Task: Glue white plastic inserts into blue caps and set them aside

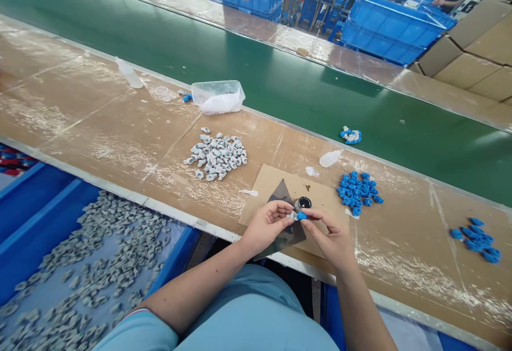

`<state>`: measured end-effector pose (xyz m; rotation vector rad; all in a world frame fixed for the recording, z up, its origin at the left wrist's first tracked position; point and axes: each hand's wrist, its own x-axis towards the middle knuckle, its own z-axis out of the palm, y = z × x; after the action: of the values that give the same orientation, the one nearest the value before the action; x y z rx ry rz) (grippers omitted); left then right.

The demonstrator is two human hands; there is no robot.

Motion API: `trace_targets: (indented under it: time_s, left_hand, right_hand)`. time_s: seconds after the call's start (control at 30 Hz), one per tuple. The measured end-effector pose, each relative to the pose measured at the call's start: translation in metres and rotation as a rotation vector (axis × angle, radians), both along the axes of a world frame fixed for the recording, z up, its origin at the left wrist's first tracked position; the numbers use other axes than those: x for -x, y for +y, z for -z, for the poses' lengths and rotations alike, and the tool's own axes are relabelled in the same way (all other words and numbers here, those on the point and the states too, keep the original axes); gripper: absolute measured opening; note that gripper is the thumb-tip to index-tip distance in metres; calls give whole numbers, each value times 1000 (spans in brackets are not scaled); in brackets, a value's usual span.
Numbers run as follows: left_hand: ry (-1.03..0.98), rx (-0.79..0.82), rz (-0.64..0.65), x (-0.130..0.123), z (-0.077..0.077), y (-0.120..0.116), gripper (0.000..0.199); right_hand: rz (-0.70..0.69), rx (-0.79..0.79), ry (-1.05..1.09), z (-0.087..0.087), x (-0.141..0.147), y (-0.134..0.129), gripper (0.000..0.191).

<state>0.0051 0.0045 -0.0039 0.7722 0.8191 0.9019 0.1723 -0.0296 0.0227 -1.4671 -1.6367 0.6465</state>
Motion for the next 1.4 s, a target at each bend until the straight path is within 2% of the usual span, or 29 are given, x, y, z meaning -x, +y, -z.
trace_targets:
  time_s: [0.23,0.4,0.53,0.63,0.87,0.93,0.97,1.03,1.1,1.17,1.3,1.4]
  left_hand:
    - [114,-184,59,2,0,-2,22]
    - [226,-301,151,6,-1,0,24]
    - [212,-278,150,5,-3,-1,23]
    - [179,-239,131,3,-4,-4,21]
    - [205,-238,180,1,-10,1,22]
    - [283,-274,159,6,-14,13,19]
    - [346,-310,124,8,-17,22,18]
    - [501,-415,37,14,-21,44,15]
    - [653,-521,-2,17,-22,70,13]
    - [790,-585,-15,17,-19,92,12]
    - [1035,-747,-48,17,-9,113,16]
    - [1181,-925,-86,29,-7,123,19]
  right_hand:
    - [-107,-67,-13,-2,-1,1,16]
    - [-145,-39,31,-1,-5,0,15]
    - [-154,-51,92,1,-3,1,12]
    - [-158,-99,125,5,-1,0,18]
    - [-89,-94,80,9,-3,-9,23]
    - [-9,-82,18,10,-13,-12,22]
    - [75,-84,-15,11,-20,-14,20]
    - [314,-92,-83,14,-38,-15,19]
    - [555,-71,-133,17,-61,-14,26]
    - [700,-6,-131,20,-83,-12,36]
    - [771,121,-59,22,-109,-11,48]
    - [836,185,-7,29,-116,-12,52]
